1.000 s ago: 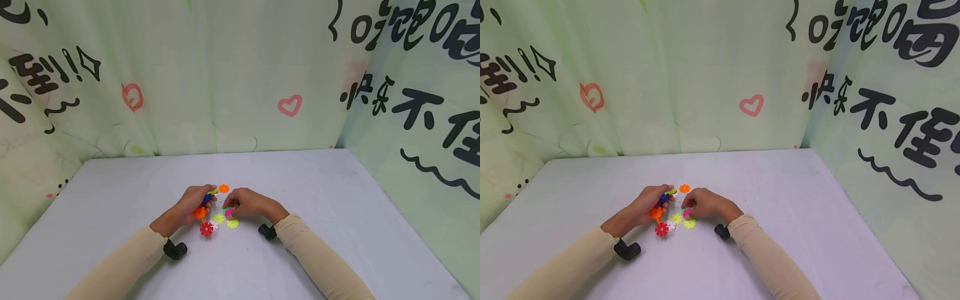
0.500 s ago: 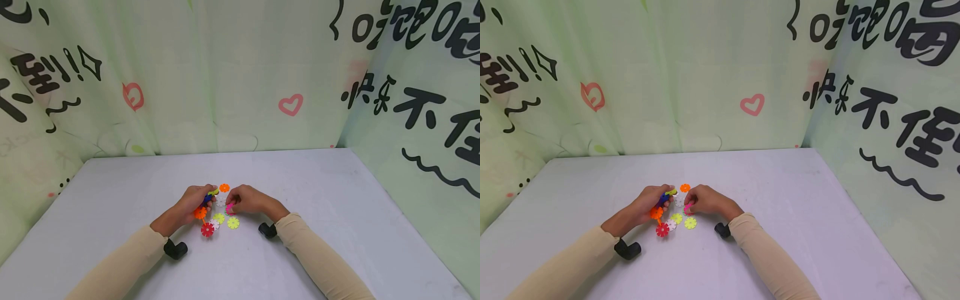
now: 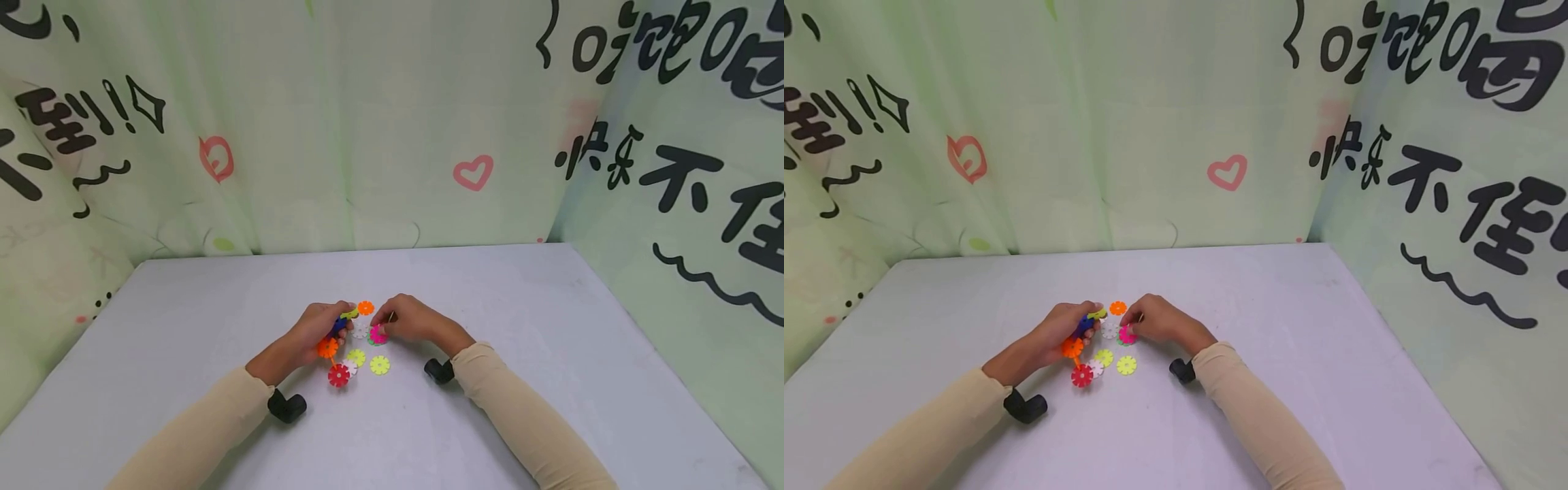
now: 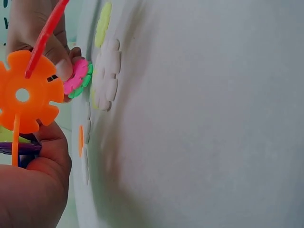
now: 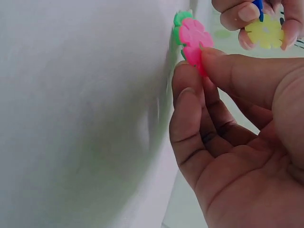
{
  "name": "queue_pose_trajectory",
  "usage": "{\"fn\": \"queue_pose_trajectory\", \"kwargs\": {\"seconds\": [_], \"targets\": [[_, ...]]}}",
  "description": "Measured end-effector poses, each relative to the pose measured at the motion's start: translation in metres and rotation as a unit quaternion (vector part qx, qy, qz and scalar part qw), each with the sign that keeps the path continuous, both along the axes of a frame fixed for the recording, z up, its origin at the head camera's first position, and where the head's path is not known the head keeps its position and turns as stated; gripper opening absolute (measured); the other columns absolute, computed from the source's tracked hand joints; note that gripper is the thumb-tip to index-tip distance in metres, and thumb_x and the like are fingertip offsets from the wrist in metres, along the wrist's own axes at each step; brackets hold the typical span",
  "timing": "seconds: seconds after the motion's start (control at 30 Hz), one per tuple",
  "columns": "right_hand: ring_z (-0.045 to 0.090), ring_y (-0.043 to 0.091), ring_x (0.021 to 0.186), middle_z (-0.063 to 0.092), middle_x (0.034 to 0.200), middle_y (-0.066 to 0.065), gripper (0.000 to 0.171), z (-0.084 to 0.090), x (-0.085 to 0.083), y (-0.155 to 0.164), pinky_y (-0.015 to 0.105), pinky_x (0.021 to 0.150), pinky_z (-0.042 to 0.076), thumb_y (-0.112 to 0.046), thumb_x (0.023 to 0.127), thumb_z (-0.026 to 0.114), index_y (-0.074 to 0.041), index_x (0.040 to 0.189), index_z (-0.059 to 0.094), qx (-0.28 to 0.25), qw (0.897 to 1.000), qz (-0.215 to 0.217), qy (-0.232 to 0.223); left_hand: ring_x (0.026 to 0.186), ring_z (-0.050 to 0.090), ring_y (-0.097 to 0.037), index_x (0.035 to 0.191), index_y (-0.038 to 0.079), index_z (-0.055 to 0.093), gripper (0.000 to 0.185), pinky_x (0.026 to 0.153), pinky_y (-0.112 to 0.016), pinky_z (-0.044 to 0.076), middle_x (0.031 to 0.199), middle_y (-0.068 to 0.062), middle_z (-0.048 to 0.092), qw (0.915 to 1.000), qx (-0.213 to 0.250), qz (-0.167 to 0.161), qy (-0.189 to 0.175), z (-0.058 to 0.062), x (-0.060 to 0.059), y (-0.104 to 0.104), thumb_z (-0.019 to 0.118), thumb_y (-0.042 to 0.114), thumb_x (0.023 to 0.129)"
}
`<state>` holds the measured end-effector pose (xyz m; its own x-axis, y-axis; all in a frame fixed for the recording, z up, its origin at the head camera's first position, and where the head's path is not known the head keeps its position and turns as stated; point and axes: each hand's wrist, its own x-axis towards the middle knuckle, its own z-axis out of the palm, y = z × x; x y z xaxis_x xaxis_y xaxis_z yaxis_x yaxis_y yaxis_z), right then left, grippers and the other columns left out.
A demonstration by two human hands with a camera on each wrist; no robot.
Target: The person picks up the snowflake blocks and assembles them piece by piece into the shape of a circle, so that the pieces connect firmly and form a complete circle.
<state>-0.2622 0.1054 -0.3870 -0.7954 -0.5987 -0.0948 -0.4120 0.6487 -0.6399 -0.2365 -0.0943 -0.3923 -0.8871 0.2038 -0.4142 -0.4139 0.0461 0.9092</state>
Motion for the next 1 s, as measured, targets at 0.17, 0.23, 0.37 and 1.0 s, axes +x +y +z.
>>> {"fn": "queue_pose_trajectory", "kwargs": {"seconds": [0.17,0.23,0.37,1.0], "targets": [[0.051,0.012,0.077,0.061,0.084,-0.006,0.012,0.0003,-0.0017,0.0017,0.024,0.069,0.043,-0.009,0.082,0.059,-0.016,0.089,0.067,-0.014,1.000,-0.025,0.011,0.054,0.045,-0.013,0.104,-0.003,0.056,0.046,0.053,-0.021,0.043,0.074,-0.006,0.053,1.0000,-0.003,-0.008,-0.003,-0.0025,-0.0008,0.0005,0.057,0.037,0.082],[0.051,0.013,0.077,0.060,0.085,-0.005,0.014,0.0014,-0.0028,0.0018,0.024,0.069,0.044,-0.008,0.083,0.058,-0.014,0.092,0.066,-0.032,0.999,-0.041,0.015,0.054,0.045,-0.013,0.104,-0.003,0.056,0.045,0.053,-0.021,0.043,0.074,-0.006,0.053,1.0000,-0.003,-0.007,-0.005,-0.0032,-0.0010,0.0005,0.057,0.037,0.081],[0.054,0.014,0.074,0.060,0.083,-0.004,0.014,0.0032,-0.0057,0.0011,0.024,0.066,0.046,-0.009,0.083,0.057,-0.012,0.095,0.065,-0.086,0.994,-0.070,0.014,0.054,0.045,-0.013,0.104,-0.002,0.055,0.044,0.052,-0.021,0.042,0.073,-0.006,0.053,0.9999,-0.006,-0.010,-0.004,-0.0036,-0.0009,0.0003,0.055,0.036,0.083],[0.061,0.021,0.070,0.062,0.081,0.007,0.012,0.0078,-0.0032,-0.0043,0.031,0.064,0.050,-0.010,0.081,0.062,-0.008,0.092,0.064,-0.234,0.960,-0.137,-0.069,0.057,0.043,-0.015,0.113,-0.002,0.042,0.042,0.051,-0.022,0.040,0.080,-0.010,0.052,0.9946,0.063,-0.082,0.011,0.0009,0.0033,0.0023,0.046,0.032,0.088]]}}
